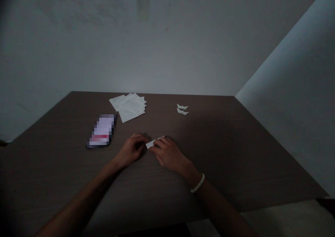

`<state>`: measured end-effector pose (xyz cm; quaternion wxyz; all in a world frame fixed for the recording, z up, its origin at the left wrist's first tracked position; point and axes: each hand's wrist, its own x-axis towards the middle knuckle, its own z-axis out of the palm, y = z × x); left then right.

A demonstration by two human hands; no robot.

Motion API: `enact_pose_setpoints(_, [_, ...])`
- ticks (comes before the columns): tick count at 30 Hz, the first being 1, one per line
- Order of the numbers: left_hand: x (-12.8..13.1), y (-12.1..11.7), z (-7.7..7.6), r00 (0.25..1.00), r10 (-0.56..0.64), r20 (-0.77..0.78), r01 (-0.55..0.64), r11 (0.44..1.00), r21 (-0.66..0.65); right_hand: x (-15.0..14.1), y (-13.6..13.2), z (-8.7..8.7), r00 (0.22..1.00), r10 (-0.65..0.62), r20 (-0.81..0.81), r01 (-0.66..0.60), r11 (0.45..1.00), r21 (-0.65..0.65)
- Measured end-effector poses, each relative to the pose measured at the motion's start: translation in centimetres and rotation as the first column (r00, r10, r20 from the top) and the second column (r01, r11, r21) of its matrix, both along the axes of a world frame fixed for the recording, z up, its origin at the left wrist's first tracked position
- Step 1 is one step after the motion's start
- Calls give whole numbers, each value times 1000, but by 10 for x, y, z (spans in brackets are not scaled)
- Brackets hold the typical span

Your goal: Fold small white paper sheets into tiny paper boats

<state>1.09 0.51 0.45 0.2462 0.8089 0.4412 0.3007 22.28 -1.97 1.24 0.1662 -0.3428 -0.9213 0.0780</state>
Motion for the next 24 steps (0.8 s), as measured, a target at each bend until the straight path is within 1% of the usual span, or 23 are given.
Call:
enact_pose_setpoints(3, [-1, -1, 0, 998, 41, 40, -41, 999, -6, -1, 0, 1, 1000, -10, 20, 10, 1000, 2])
enact_pose_setpoints(6, [-1, -1, -2, 997, 74, 26, -73, 997, -19, -1, -1, 4, 998, -20, 56, 19, 1000, 9])
enact_pose_setpoints(11, [0, 1, -4, 998, 59, -6, -59, 998, -19, -1, 0, 3, 997, -13, 77, 10, 999, 31])
enact_pose_setpoints(19, [3, -2, 3, 999, 46, -1, -46, 999, -9, 2, 2, -3, 999, 3, 34, -4, 999, 54])
enact_pose_setpoints(24, [3, -1, 1, 999, 34, -8, -34, 999, 7, 3, 2, -5, 1000, 5, -4, -4, 997, 72])
